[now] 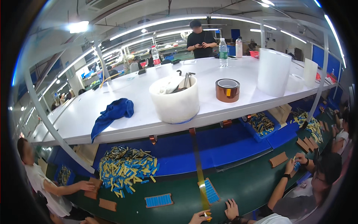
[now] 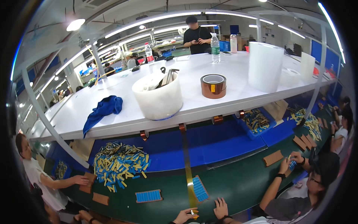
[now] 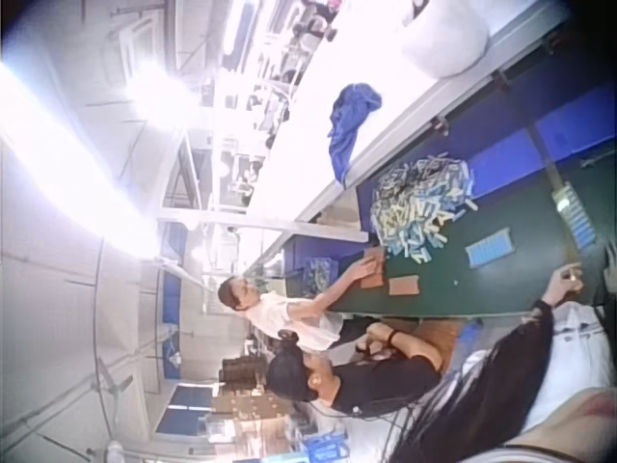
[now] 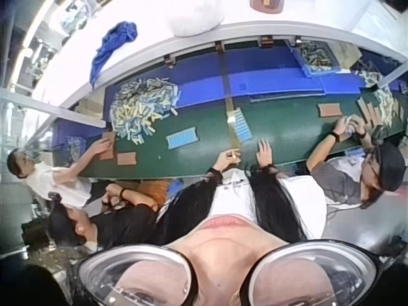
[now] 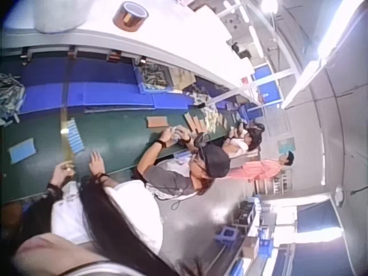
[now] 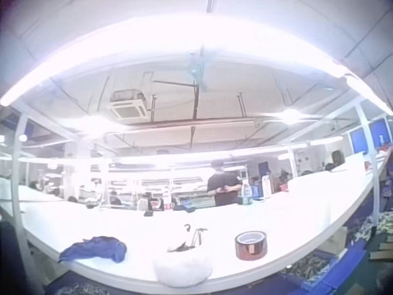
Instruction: Manually applying a long strip of yellow adhesive film onto a series of blue rectangular components arranged on a wooden template.
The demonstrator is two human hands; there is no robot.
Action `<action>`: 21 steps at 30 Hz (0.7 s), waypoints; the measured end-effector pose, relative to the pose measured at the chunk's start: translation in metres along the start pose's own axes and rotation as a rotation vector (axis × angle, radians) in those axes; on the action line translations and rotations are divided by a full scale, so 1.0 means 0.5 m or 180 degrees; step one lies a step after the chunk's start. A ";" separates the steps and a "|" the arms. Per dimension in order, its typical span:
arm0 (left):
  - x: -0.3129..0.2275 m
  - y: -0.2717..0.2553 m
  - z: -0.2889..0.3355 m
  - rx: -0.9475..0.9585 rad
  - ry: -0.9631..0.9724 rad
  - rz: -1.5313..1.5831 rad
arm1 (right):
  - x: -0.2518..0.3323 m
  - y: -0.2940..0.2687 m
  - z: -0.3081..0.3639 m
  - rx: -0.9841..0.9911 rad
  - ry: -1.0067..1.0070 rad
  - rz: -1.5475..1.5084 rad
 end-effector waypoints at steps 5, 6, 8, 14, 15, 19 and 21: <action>0.022 -0.038 -0.020 0.0029 -0.0056 -0.0100 | -0.005 0.000 -0.004 -0.0200 0.0117 0.0079; 0.030 -0.044 -0.025 0.0091 -0.0110 -0.0148 | -0.006 0.002 -0.005 -0.0160 0.0122 0.0049; 0.045 -0.067 -0.031 0.0003 -0.0241 -0.0349 | -0.006 -0.007 -0.003 -0.0303 0.0091 0.0047; 0.054 -0.124 -0.041 -0.0286 -0.0340 -0.0547 | -0.021 -0.020 -0.002 -0.0099 0.0225 0.0189; 0.057 -0.133 -0.042 -0.0355 -0.0427 -0.0724 | -0.020 -0.020 -0.005 -0.0053 0.0125 0.0110; 0.064 -0.145 -0.048 -0.0350 -0.0424 -0.0792 | -0.016 -0.018 -0.009 -0.0114 -0.0059 0.0027; 0.068 -0.147 -0.052 -0.0299 -0.0393 -0.0812 | -0.024 -0.008 -0.012 -0.0014 0.0076 0.0034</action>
Point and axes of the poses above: each hand's wrist, its own z-axis away from the middle knuckle, its own y-axis out of the palm, x = y × z, the point moved 7 cm from there along -z, towards the middle knuckle, and after that the axes turned 2 degrees about x, right-handed, at the moved point
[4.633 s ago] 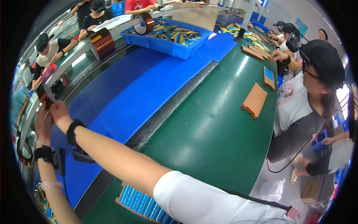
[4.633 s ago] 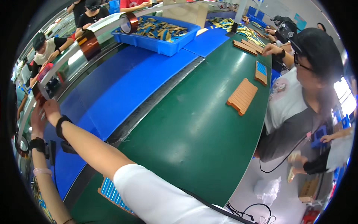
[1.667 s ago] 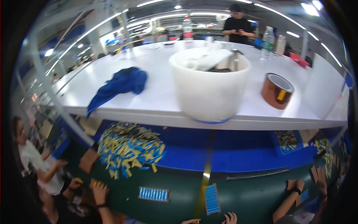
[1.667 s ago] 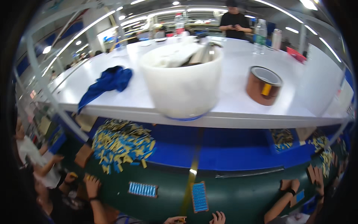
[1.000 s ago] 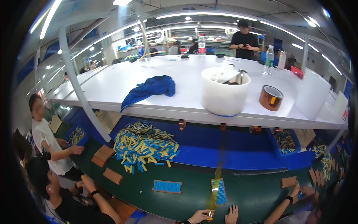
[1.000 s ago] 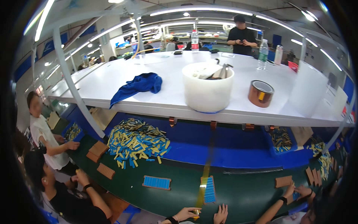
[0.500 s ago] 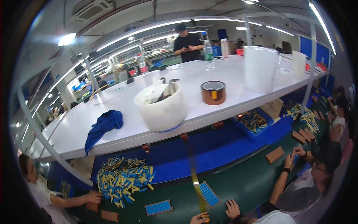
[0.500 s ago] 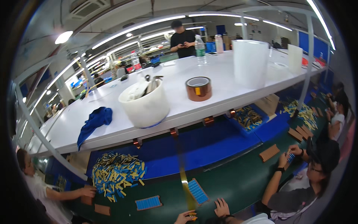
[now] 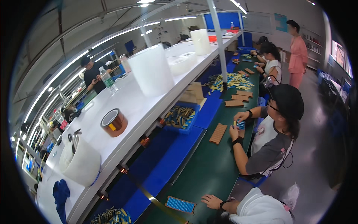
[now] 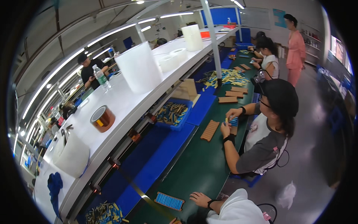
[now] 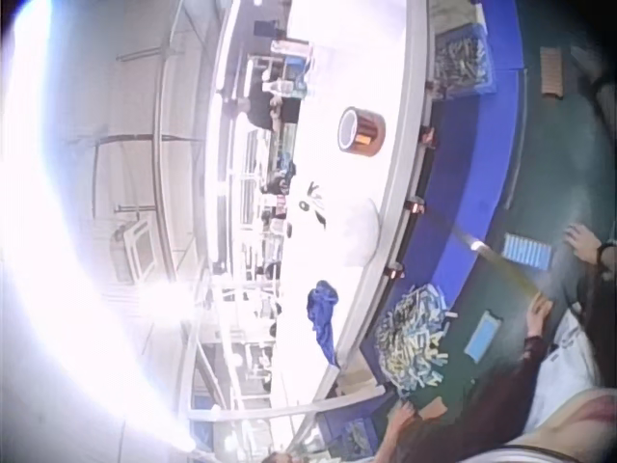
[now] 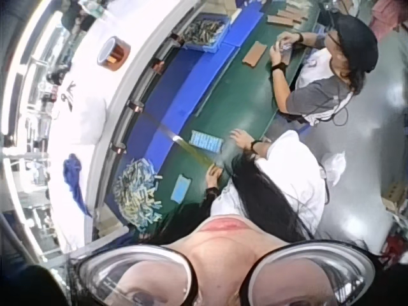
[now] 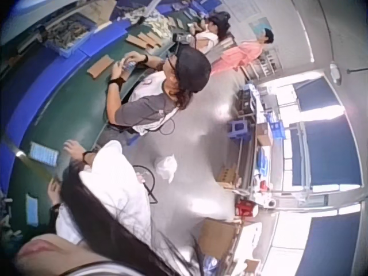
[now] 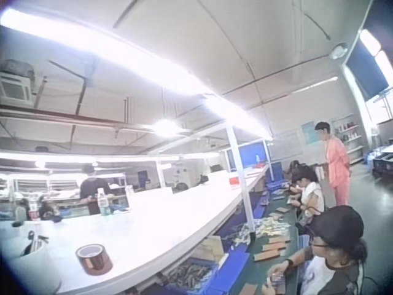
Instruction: Manually applying a long strip of yellow adhesive film onto a series of blue rectangular components arranged on a wooden template.
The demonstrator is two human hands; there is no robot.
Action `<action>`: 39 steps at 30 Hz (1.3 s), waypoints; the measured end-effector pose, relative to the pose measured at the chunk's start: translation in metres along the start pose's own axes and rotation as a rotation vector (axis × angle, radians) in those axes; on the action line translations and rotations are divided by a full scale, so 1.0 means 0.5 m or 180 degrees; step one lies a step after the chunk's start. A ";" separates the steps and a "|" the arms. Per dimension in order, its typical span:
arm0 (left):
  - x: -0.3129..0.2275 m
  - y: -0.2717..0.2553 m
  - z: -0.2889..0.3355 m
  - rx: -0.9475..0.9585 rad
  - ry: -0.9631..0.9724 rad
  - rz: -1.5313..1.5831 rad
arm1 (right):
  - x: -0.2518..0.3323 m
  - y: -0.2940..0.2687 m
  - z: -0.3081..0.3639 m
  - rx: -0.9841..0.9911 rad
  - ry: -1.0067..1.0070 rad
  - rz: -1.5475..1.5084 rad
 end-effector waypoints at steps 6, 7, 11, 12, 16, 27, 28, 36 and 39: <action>-0.004 -0.008 -0.009 0.0015 0.0197 -0.0094 | -0.002 0.008 0.001 0.0055 0.0007 -0.0050; -0.006 -0.009 -0.008 -0.0010 0.0213 -0.0181 | 0.001 0.006 0.002 0.0014 -0.0062 -0.0123; -0.016 0.005 0.002 0.0128 0.0174 -0.0007 | -0.001 0.007 0.005 0.0042 0.0072 -0.0217; -0.016 0.005 0.003 0.0039 0.0066 -0.0074 | 0.000 0.006 0.004 0.0016 0.0057 -0.0200; -0.024 0.017 0.009 -0.0042 -0.0046 -0.0140 | 0.001 0.009 0.004 0.0016 -0.0012 -0.0304; -0.026 0.028 0.007 0.0036 0.0040 -0.0111 | 0.003 0.009 0.006 0.0066 0.0018 -0.0276; -0.030 0.029 0.009 0.0040 0.0056 -0.0102 | 0.006 0.005 0.007 0.0025 -0.0042 -0.0351; -0.031 0.024 0.025 0.0003 0.0186 0.0045 | 0.034 -0.022 0.005 -0.0182 -0.0227 -0.0186; -0.027 0.034 0.024 0.0117 0.0292 0.0147 | 0.038 -0.025 0.000 -0.0172 -0.0292 -0.0324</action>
Point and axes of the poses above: each hand's wrist, its own z-axis away from the middle knuckle, its own y-axis out of the palm, x = y × z, the point moved 7 cm from there along -z, towards the middle knuckle, and after that the axes turned 2 degrees about x, right-handed, at the moved point
